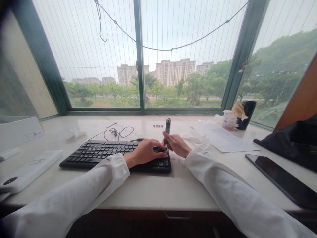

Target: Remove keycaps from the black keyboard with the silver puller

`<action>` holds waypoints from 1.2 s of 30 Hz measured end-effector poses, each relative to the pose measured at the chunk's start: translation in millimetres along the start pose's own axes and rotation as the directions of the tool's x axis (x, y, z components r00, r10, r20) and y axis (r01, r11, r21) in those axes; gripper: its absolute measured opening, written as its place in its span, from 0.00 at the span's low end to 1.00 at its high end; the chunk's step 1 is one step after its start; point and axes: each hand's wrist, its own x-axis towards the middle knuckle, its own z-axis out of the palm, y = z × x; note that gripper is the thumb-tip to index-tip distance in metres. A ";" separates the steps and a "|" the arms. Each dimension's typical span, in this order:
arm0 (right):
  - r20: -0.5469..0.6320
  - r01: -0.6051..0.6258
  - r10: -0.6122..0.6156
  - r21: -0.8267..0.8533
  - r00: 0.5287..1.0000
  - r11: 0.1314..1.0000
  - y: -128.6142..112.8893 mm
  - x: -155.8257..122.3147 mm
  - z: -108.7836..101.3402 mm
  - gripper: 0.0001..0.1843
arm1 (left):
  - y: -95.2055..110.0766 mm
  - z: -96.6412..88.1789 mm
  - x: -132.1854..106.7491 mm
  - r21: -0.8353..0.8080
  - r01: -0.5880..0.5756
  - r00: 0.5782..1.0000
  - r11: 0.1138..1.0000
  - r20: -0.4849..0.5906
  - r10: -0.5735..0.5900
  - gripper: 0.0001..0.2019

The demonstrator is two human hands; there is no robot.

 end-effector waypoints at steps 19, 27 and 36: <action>-0.026 0.072 -0.073 -0.030 0.997 0.997 0.5 -2.6 3.7 0.37 | -5.7 4.4 0.8 0.001 0.022 1.000 1.000 -0.001 -0.022 0.18; -0.049 0.145 -0.151 -0.107 0.987 0.984 6.0 -3.7 6.0 0.32 | -8.2 4.6 1.6 -0.001 -0.004 1.000 1.000 0.004 0.004 0.18; 0.000 0.219 -0.229 -0.297 0.973 0.929 5.8 -5.8 6.5 0.28 | -2.5 0.0 0.5 0.019 -0.007 1.000 1.000 0.021 0.006 0.27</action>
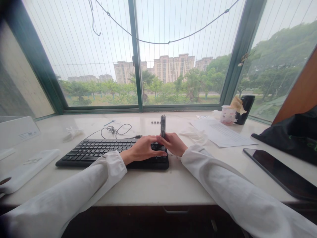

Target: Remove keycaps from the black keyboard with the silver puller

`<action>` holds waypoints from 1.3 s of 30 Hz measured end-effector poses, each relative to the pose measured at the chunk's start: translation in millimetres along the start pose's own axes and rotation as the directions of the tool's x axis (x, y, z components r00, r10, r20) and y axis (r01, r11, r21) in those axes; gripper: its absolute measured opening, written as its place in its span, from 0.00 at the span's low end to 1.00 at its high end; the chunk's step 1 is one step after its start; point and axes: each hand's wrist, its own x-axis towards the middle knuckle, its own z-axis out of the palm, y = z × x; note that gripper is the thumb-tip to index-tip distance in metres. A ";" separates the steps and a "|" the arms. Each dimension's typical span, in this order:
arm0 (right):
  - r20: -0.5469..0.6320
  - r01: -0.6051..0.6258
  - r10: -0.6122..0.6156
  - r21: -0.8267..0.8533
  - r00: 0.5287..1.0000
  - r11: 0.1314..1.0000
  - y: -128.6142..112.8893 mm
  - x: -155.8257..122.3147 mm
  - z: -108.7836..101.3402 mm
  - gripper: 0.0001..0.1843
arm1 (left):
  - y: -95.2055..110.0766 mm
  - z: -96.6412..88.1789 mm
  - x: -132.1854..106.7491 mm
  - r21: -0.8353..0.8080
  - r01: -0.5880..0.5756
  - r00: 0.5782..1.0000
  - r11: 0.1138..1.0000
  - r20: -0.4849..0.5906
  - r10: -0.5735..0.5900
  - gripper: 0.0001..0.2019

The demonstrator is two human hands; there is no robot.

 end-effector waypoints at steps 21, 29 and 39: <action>-0.060 0.053 -0.064 -0.170 0.996 0.984 -0.8 -2.5 1.7 0.28 | -1.5 3.2 0.8 -0.031 0.046 0.999 0.998 -0.005 -0.047 0.19; -0.068 0.038 -0.050 -0.167 0.996 0.985 -0.7 -2.9 2.0 0.27 | -1.3 3.0 1.5 0.021 0.001 1.000 1.000 0.013 -0.002 0.20; -0.086 0.067 -0.081 -0.154 0.993 0.986 -0.7 -3.0 3.1 0.27 | 0.6 3.9 1.1 0.121 -0.094 0.995 0.988 0.031 0.091 0.17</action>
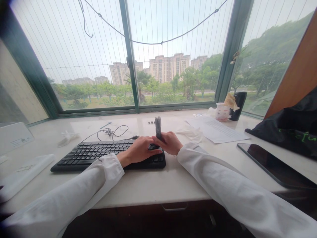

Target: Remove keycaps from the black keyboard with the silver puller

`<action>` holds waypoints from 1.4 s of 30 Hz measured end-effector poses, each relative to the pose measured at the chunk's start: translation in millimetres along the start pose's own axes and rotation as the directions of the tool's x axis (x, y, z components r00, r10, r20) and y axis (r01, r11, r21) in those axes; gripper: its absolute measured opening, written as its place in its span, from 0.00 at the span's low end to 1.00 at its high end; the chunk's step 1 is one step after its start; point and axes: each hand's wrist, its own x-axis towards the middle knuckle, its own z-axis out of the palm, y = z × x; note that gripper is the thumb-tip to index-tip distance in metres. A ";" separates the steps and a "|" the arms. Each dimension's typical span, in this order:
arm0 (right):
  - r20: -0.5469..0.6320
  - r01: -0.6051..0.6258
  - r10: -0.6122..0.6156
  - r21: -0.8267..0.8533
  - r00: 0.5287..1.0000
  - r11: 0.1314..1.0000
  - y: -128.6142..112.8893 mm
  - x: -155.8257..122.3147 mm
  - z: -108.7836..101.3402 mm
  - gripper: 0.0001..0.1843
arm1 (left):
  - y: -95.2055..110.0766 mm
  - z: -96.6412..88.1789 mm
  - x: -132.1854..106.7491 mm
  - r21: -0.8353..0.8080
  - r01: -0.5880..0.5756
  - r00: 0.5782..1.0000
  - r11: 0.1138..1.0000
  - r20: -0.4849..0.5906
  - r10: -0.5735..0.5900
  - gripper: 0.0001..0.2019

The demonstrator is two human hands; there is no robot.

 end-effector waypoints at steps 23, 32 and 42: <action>-0.015 0.125 -0.127 -0.071 0.992 0.990 0.6 -5.3 1.4 0.26 | 6.6 -6.4 1.1 0.110 0.022 0.999 0.994 0.044 -0.027 0.17; -0.083 0.374 -0.400 -0.224 0.913 0.900 3.0 -8.3 7.0 0.25 | 7.8 -8.2 0.9 0.056 0.059 0.997 0.997 0.041 -0.062 0.10; -0.104 0.225 -0.245 -0.172 0.964 0.959 5.1 -4.6 7.0 0.28 | 5.8 -4.9 -0.7 0.075 0.075 0.997 0.994 -0.018 -0.073 0.17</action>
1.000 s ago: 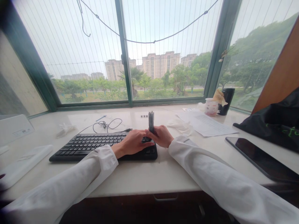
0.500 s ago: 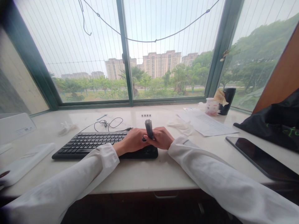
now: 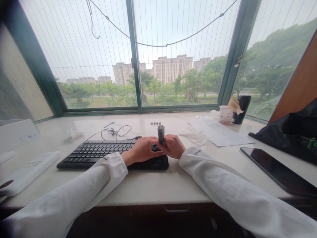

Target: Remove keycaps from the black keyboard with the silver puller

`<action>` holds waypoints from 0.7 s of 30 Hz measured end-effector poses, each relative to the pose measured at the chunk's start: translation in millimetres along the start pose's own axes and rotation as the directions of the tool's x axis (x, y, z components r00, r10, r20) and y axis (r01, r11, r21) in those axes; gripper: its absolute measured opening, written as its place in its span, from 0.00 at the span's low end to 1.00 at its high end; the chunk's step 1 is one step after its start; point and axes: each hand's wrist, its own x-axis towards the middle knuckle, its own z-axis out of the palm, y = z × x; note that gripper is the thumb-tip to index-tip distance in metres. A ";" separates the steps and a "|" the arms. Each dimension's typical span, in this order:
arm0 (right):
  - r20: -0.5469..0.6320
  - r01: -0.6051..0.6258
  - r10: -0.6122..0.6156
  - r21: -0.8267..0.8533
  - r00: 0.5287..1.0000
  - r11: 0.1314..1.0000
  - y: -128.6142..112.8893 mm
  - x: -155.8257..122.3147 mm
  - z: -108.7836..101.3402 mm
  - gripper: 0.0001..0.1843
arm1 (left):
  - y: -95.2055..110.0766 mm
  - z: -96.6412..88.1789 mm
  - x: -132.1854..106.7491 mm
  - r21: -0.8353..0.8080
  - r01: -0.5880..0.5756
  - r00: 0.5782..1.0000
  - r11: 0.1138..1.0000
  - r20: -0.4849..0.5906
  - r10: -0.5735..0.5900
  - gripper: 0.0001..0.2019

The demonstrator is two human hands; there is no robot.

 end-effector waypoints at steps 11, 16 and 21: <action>0.133 -0.056 0.044 0.084 0.990 0.995 -5.3 4.0 -10.3 0.27 | 2.8 -3.5 0.5 -0.009 0.013 1.000 1.000 0.024 -0.013 0.16; 0.235 -0.062 0.048 0.050 0.971 0.997 -5.7 6.1 -9.5 0.28 | 2.2 -3.9 1.5 0.000 0.027 0.999 1.000 0.043 -0.027 0.13; 0.171 -0.113 0.109 0.013 0.979 0.994 -5.9 5.4 -4.1 0.30 | -1.5 -0.3 1.8 -0.036 0.066 0.997 0.997 0.033 -0.064 0.17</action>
